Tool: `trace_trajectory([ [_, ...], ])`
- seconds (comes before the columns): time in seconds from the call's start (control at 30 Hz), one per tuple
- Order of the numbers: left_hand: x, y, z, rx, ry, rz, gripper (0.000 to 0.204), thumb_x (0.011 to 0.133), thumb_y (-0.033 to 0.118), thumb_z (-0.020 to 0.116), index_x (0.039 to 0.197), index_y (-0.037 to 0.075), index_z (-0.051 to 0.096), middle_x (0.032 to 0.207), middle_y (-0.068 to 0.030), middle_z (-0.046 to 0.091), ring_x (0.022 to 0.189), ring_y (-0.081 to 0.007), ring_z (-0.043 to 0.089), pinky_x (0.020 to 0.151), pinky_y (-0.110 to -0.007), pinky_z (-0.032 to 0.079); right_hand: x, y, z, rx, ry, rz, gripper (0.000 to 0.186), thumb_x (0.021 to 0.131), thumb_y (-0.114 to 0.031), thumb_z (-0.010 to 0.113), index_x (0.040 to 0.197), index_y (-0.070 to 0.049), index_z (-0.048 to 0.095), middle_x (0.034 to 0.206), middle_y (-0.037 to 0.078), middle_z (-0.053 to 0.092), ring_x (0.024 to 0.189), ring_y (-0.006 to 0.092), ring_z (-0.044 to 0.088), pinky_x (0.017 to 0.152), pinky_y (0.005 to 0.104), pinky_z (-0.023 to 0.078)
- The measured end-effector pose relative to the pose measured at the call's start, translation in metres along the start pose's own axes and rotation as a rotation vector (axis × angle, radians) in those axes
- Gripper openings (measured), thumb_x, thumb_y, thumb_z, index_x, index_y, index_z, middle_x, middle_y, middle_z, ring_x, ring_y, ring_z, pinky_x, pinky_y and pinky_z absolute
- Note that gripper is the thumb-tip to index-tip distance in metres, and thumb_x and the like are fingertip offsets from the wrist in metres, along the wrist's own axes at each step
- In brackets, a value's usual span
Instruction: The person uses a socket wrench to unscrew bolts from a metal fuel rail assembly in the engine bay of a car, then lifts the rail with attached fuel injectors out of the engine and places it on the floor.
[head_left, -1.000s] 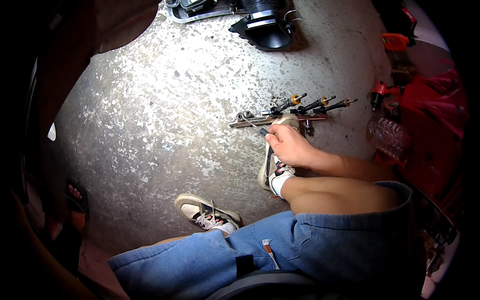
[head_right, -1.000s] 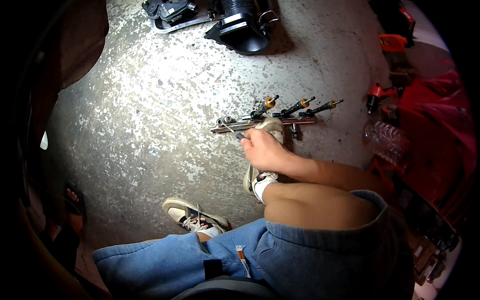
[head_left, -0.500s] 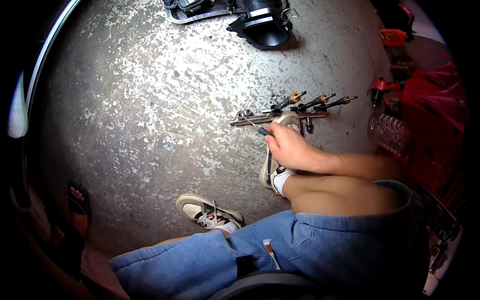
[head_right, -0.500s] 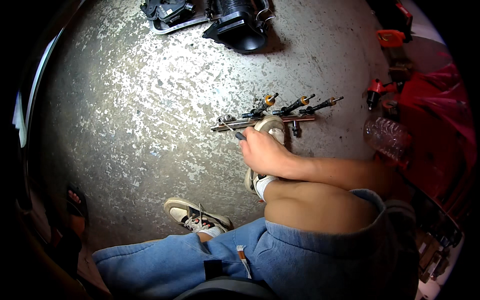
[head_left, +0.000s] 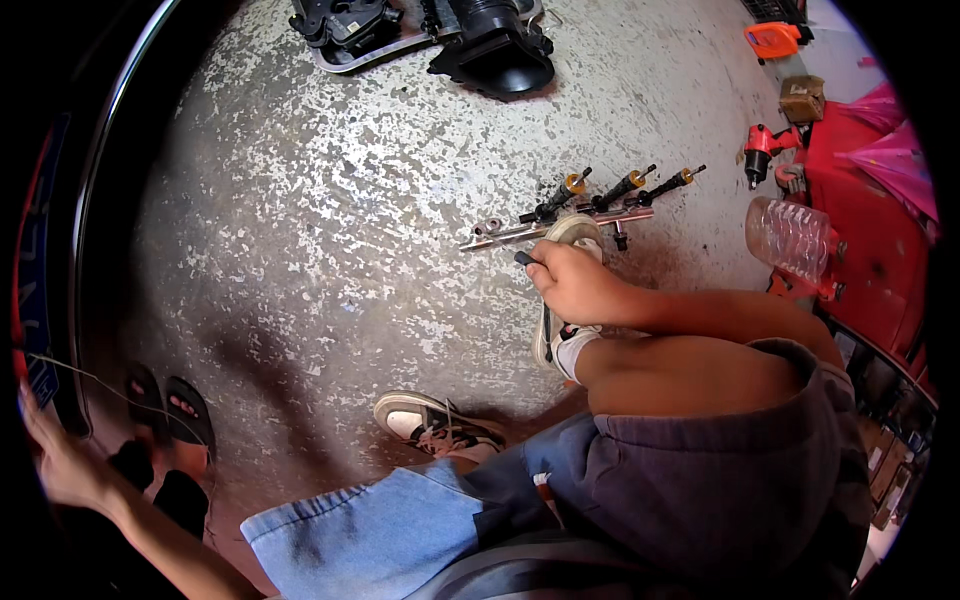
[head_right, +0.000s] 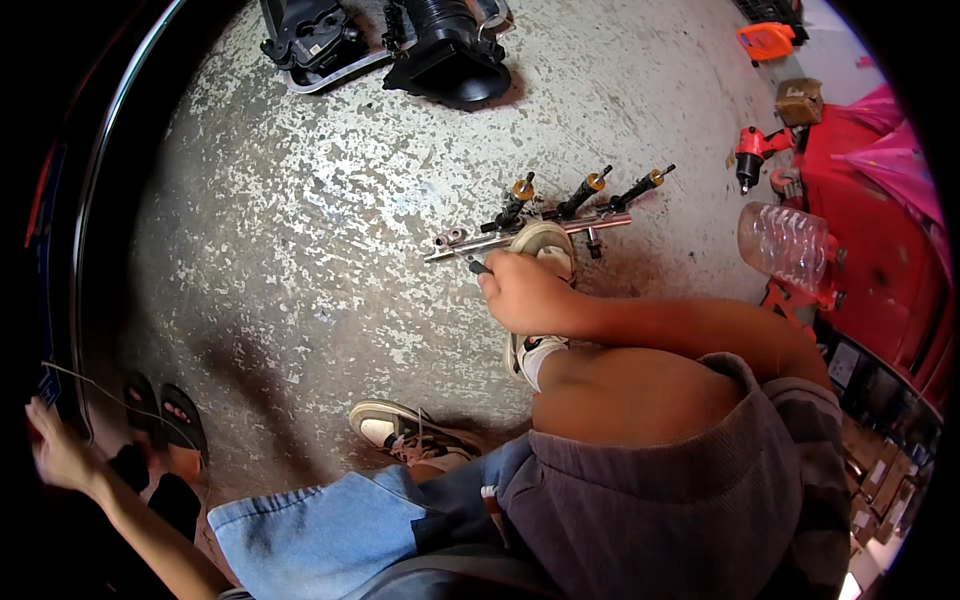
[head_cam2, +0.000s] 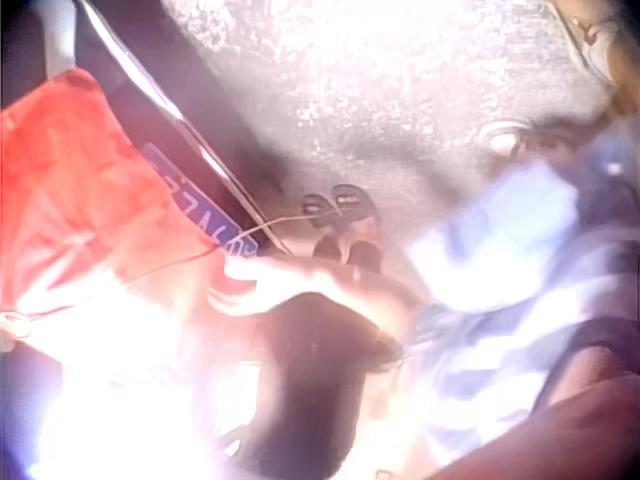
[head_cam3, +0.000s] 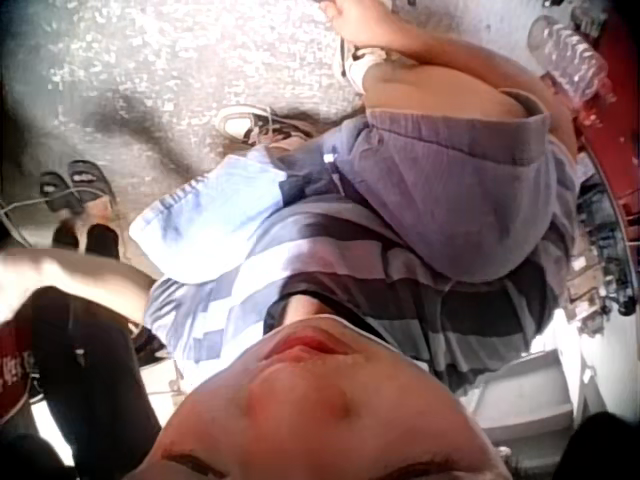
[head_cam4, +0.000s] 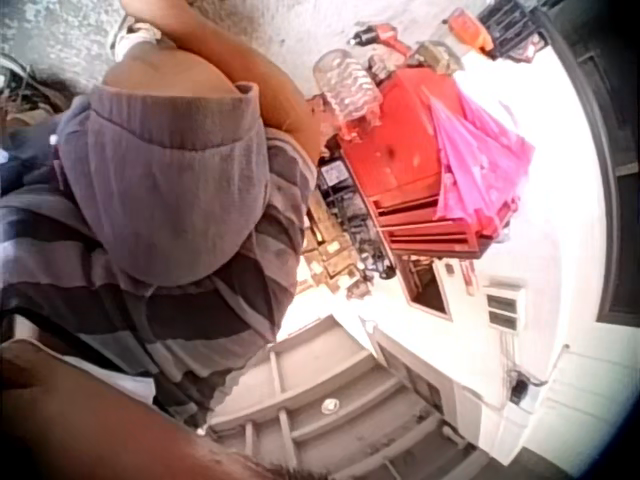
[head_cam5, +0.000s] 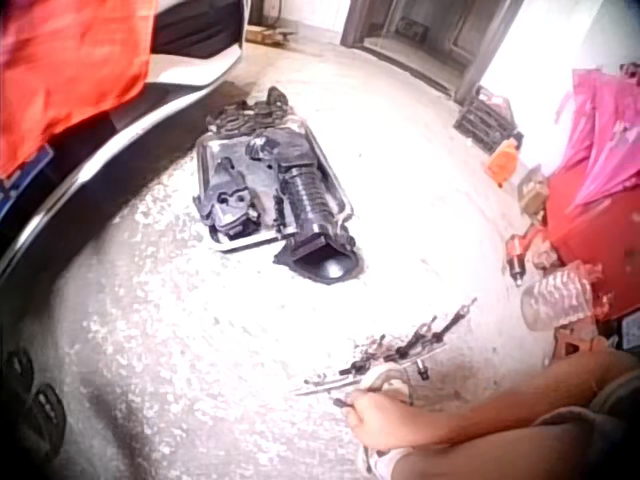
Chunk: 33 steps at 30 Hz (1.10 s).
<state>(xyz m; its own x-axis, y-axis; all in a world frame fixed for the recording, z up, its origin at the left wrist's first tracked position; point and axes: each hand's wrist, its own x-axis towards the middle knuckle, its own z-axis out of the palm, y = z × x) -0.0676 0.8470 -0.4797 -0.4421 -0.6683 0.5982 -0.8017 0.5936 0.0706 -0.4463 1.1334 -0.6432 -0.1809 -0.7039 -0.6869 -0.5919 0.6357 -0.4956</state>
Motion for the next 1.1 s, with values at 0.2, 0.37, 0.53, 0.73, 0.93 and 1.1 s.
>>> trace_trajectory([
  [0.2,-0.060,0.158,0.123,-0.581,-1.465,-0.247,0.027,0.091,0.014,0.057,0.110,-0.006,0.060,0.110,-0.0185,0.065,0.101,-0.0266,0.063,0.084,-0.035,0.050,-0.006,0.004,-0.006,-0.244,0.027,-0.083,0.021,0.090,-0.015,0.051,0.098,0.004,0.055,0.076,0.026,0.061,0.076,0.0438,0.060,0.070,0.0504,0.046],
  [0.37,-0.123,0.221,0.153,-0.658,-1.956,-0.312,0.035,0.098,0.024,0.047,0.121,0.000,0.058,0.121,-0.0203,0.059,0.113,-0.0270,0.056,0.101,-0.041,0.042,-0.003,-0.007,-0.008,-0.315,0.041,-0.186,0.017,0.088,-0.013,0.052,0.084,0.004,0.051,0.061,0.025,0.057,0.061,0.0431,0.060,0.060,0.0491,0.048],
  [0.53,-0.156,0.289,0.162,-1.340,-1.667,-1.286,0.038,0.101,0.032,0.038,0.112,0.001,0.056,0.100,-0.0092,0.064,0.090,-0.0171,0.058,0.082,-0.033,0.047,-0.005,-0.007,-0.012,-0.346,0.067,-0.223,0.015,0.086,-0.011,0.054,0.083,0.004,0.052,0.062,0.024,0.058,0.062,0.0419,0.059,0.060,0.0486,0.047],
  [0.73,-0.183,0.342,0.184,-1.635,-1.031,-1.775,0.026,0.100,0.026,0.039,0.099,0.006,0.056,0.082,-0.0066,0.062,0.072,-0.0160,0.057,0.066,-0.029,0.046,-0.003,-0.008,-0.013,-0.550,0.066,-0.347,0.018,0.085,-0.015,0.053,0.084,0.003,0.056,0.063,0.023,0.059,0.060,0.0373,0.061,0.058,0.0465,0.048],
  [0.93,-0.228,0.329,0.202,-0.815,-0.652,-0.860,0.028,0.085,0.004,0.058,0.110,-0.004,0.048,0.103,-0.0180,0.051,0.094,-0.0293,0.054,0.086,-0.037,0.044,-0.012,-0.030,-0.046,-0.358,0.145,-0.322,0.017,0.081,-0.011,0.054,0.075,0.004,0.059,0.067,0.024,0.060,0.068,0.0397,0.061,0.067,0.0471,0.049],
  [1.1,-0.214,0.308,0.220,-0.981,-0.689,-0.880,0.034,0.082,-0.001,0.054,0.116,-0.003,0.049,0.105,-0.0185,0.052,0.095,-0.0304,0.056,0.087,-0.038,0.046,-0.001,-0.031,-0.061,-0.138,0.101,-0.243,0.020,0.083,-0.013,0.053,0.078,0.005,0.060,0.073,0.026,0.060,0.075,0.0434,0.060,0.072,0.0485,0.047],
])
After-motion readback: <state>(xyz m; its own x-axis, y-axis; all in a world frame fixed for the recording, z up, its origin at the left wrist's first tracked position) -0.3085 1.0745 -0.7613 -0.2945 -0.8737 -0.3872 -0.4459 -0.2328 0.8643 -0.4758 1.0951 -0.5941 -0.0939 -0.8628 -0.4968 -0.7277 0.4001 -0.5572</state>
